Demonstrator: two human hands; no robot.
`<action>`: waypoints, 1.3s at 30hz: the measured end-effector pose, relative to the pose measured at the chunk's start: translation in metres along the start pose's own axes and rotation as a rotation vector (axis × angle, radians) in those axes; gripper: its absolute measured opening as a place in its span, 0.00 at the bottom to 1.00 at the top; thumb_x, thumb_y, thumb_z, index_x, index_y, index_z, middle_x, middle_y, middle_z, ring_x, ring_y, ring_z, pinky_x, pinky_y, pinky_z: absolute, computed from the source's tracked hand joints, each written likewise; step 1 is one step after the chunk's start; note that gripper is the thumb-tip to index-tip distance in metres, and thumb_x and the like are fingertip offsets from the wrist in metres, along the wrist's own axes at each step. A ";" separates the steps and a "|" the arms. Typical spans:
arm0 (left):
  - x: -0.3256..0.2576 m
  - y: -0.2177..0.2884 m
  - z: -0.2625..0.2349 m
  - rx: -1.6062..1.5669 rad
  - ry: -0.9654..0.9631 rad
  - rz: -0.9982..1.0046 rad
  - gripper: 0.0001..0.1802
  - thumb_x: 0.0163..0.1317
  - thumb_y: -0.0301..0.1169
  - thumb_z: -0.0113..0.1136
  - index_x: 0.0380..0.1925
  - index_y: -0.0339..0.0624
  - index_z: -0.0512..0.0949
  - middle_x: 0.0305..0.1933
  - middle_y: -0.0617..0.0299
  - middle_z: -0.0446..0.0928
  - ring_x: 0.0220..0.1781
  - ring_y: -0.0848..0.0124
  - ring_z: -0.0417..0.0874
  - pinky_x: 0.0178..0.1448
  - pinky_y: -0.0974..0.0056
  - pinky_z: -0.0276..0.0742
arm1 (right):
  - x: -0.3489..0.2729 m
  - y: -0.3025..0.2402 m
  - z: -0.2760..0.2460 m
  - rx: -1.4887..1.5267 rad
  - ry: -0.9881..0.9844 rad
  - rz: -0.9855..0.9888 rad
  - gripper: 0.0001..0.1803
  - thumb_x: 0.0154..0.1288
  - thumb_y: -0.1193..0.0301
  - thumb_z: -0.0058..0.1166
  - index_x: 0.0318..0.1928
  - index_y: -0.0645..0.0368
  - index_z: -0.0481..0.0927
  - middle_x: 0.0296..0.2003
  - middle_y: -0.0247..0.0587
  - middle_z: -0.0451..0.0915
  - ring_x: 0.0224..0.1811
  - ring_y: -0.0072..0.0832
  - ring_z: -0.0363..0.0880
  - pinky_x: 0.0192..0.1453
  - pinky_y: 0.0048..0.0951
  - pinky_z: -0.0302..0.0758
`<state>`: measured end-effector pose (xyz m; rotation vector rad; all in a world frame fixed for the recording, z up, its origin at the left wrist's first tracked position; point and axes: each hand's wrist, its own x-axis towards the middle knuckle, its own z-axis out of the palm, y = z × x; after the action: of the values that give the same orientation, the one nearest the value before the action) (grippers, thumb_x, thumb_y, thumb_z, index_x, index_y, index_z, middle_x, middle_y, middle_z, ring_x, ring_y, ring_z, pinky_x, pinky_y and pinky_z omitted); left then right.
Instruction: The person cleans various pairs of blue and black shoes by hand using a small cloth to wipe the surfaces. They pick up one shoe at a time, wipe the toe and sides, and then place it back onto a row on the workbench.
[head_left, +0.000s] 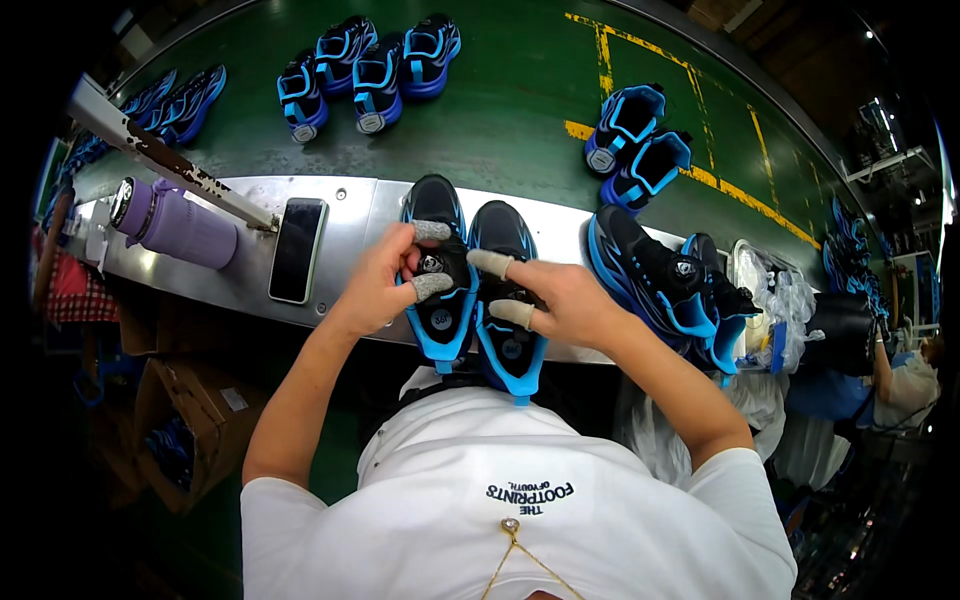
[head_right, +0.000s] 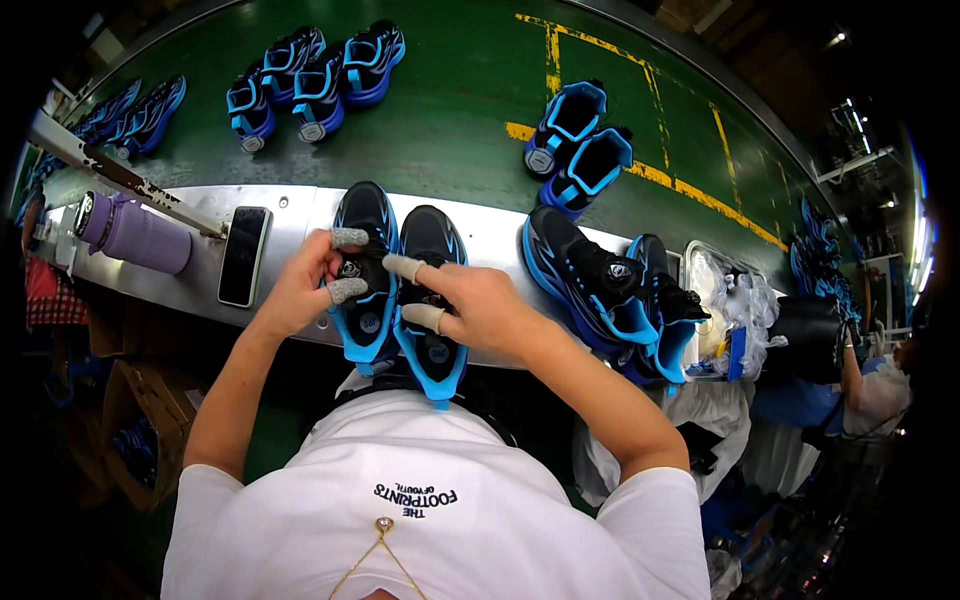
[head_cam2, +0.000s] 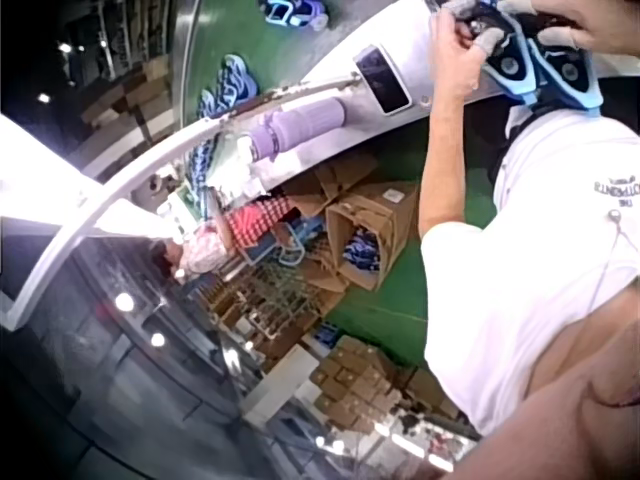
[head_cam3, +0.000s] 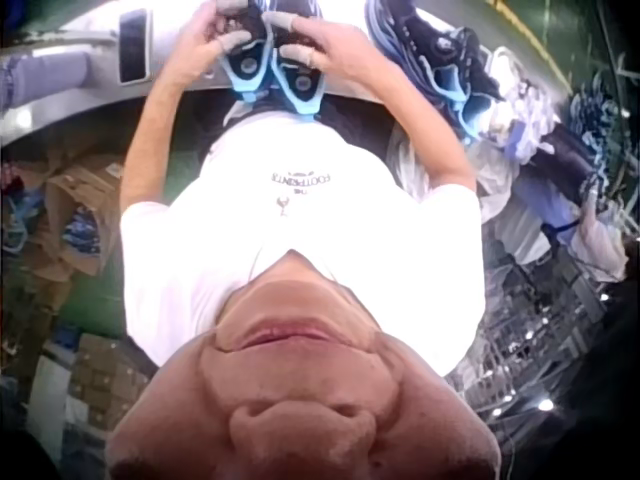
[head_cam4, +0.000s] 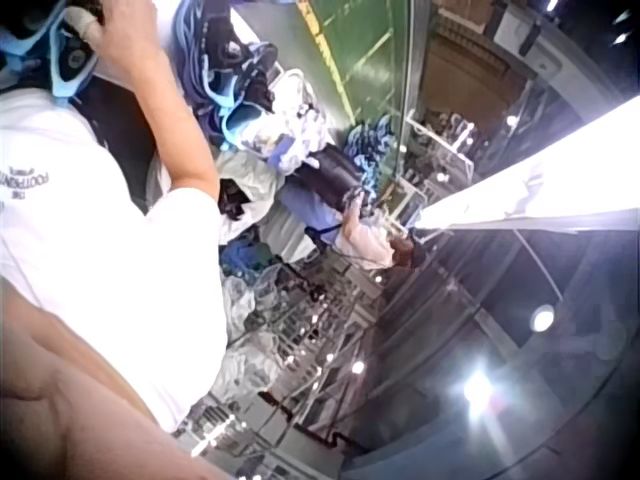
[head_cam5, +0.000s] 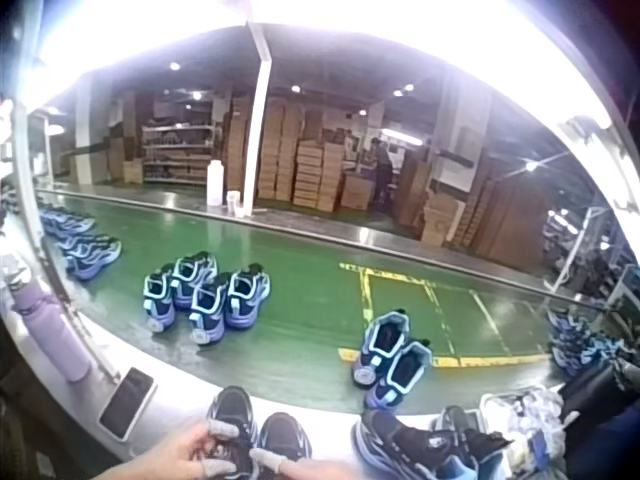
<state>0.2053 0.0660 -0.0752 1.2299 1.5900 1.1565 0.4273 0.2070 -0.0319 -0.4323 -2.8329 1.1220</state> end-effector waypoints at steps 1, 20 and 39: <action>0.000 -0.002 0.000 -0.001 0.001 -0.003 0.25 0.57 0.22 0.65 0.57 0.39 0.74 0.43 0.70 0.71 0.37 0.80 0.63 0.46 0.76 0.64 | -0.001 -0.002 -0.002 -0.003 0.019 0.004 0.32 0.64 0.66 0.57 0.69 0.39 0.68 0.31 0.43 0.76 0.32 0.41 0.77 0.40 0.36 0.75; 0.002 -0.002 0.011 -0.043 0.061 0.076 0.24 0.58 0.24 0.63 0.56 0.40 0.74 0.44 0.69 0.75 0.37 0.78 0.67 0.46 0.73 0.66 | -0.003 0.000 0.001 0.036 0.016 0.066 0.32 0.64 0.68 0.55 0.69 0.41 0.67 0.27 0.44 0.73 0.32 0.39 0.76 0.42 0.33 0.74; 0.000 0.018 0.014 0.042 0.044 0.022 0.25 0.56 0.23 0.62 0.57 0.39 0.75 0.46 0.67 0.75 0.39 0.75 0.65 0.51 0.71 0.65 | 0.002 0.007 0.008 -0.065 -0.041 0.046 0.33 0.61 0.68 0.55 0.69 0.41 0.68 0.30 0.41 0.72 0.32 0.39 0.72 0.40 0.35 0.72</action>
<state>0.2229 0.0705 -0.0616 1.2597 1.6444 1.1774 0.4258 0.2071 -0.0432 -0.4874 -2.9165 1.0612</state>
